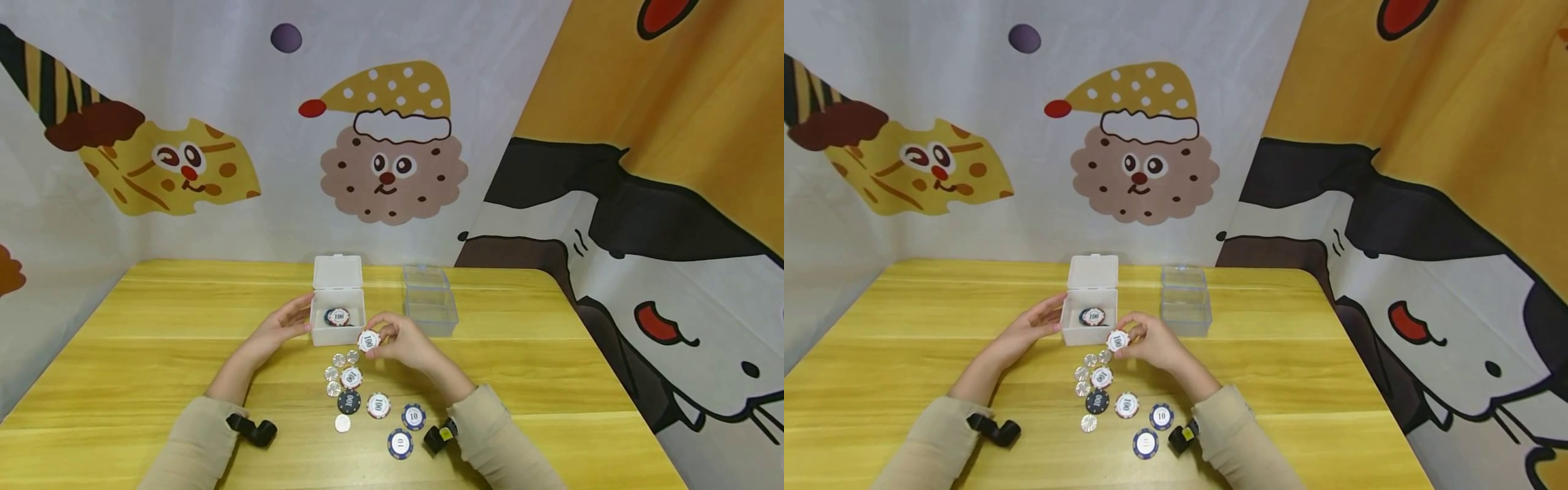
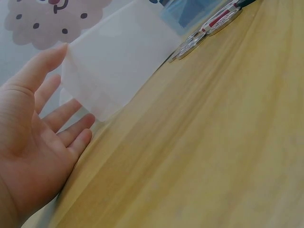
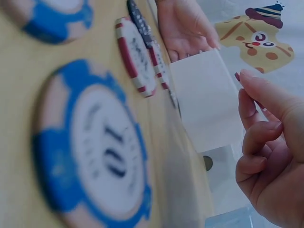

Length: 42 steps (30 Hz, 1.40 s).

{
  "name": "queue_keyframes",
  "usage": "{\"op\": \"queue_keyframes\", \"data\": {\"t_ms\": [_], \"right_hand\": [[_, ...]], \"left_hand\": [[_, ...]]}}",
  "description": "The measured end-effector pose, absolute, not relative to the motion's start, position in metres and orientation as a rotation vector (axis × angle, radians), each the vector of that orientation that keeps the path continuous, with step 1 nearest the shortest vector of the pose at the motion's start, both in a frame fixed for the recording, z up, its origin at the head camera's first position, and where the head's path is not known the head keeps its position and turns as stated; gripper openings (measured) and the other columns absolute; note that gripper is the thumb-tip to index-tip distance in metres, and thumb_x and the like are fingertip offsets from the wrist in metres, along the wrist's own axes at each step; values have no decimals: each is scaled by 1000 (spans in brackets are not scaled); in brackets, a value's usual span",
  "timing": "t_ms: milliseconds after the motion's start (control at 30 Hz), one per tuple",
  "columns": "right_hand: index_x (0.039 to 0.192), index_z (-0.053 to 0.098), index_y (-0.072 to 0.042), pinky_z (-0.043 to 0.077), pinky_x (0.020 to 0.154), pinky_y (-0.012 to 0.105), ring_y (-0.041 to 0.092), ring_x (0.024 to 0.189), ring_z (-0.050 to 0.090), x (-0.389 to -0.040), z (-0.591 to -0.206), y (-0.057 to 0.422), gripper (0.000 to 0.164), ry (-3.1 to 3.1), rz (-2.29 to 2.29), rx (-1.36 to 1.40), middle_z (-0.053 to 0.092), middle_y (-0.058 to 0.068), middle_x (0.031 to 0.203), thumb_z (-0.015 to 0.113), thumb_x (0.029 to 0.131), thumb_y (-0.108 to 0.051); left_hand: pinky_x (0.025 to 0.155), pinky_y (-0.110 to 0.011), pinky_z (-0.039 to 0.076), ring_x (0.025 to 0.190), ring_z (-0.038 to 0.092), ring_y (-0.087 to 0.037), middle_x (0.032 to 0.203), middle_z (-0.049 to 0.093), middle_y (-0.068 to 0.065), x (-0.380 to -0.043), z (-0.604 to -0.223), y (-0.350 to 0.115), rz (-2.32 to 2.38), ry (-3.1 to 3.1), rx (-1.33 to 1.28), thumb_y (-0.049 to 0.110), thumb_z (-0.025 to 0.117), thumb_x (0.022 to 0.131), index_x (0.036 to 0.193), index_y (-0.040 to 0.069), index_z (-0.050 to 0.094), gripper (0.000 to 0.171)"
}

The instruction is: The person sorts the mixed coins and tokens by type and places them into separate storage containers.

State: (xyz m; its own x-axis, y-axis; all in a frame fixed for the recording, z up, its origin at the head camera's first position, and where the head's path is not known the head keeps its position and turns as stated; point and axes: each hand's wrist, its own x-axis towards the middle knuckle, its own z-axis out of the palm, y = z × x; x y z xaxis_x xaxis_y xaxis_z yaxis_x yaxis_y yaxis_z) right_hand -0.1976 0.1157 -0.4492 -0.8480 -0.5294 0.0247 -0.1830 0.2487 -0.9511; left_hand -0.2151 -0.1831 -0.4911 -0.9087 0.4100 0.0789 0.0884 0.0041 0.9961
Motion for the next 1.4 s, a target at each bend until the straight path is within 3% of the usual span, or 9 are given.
{"op": "queue_keyframes", "data": {"t_ms": [200, 533, 700, 933, 1400], "right_hand": [[115, 59, 3, 36, 46, 18, 11, 50, 45, -201, -439, 109, 48, 2237, -1645, -600, 67, 4, 73, 78, 72, 6], [116, 58, 5, 32, 44, 18, 8, 48, 40, -216, -434, 99, 47, 2263, -1760, -600, 67, 3, 72, 78, 73, 7], [115, 59, 2, 30, 43, 18, 7, 45, 38, -224, -436, 94, 46, 2292, -1795, -608, 65, 4, 70, 78, 73, 5], [113, 61, -1, 39, 48, 19, 10, 53, 51, -233, -438, 86, 44, 2303, -1839, -551, 68, 4, 74, 79, 72, 6], [109, 65, -7, 36, 48, 20, 10, 63, 56, -249, -448, 74, 40, 2440, -1814, -479, 68, 6, 73, 82, 73, -1]], "left_hand": [[109, -53, 21, 136, 27, -41, 153, 25, -21, -215, -492, -183, 1994, 2046, 522, 6, 59, 94, 150, 4, 27, 64], [109, -54, 20, 137, 26, -42, 153, 24, -20, -217, -492, -183, 1988, 2050, 515, 7, 59, 94, 150, 5, 27, 64], [109, -54, 21, 137, 26, -42, 153, 24, -20, -217, -493, -184, 1989, 2049, 511, 8, 59, 94, 150, 5, 27, 64], [109, -55, 21, 136, 26, -42, 153, 24, -20, -217, -493, -184, 1985, 2055, 509, 5, 57, 95, 150, 6, 28, 63], [108, -56, 22, 135, 28, -42, 153, 25, -21, -217, -494, -184, 1977, 2069, 515, 6, 57, 95, 150, 6, 28, 62]]}}
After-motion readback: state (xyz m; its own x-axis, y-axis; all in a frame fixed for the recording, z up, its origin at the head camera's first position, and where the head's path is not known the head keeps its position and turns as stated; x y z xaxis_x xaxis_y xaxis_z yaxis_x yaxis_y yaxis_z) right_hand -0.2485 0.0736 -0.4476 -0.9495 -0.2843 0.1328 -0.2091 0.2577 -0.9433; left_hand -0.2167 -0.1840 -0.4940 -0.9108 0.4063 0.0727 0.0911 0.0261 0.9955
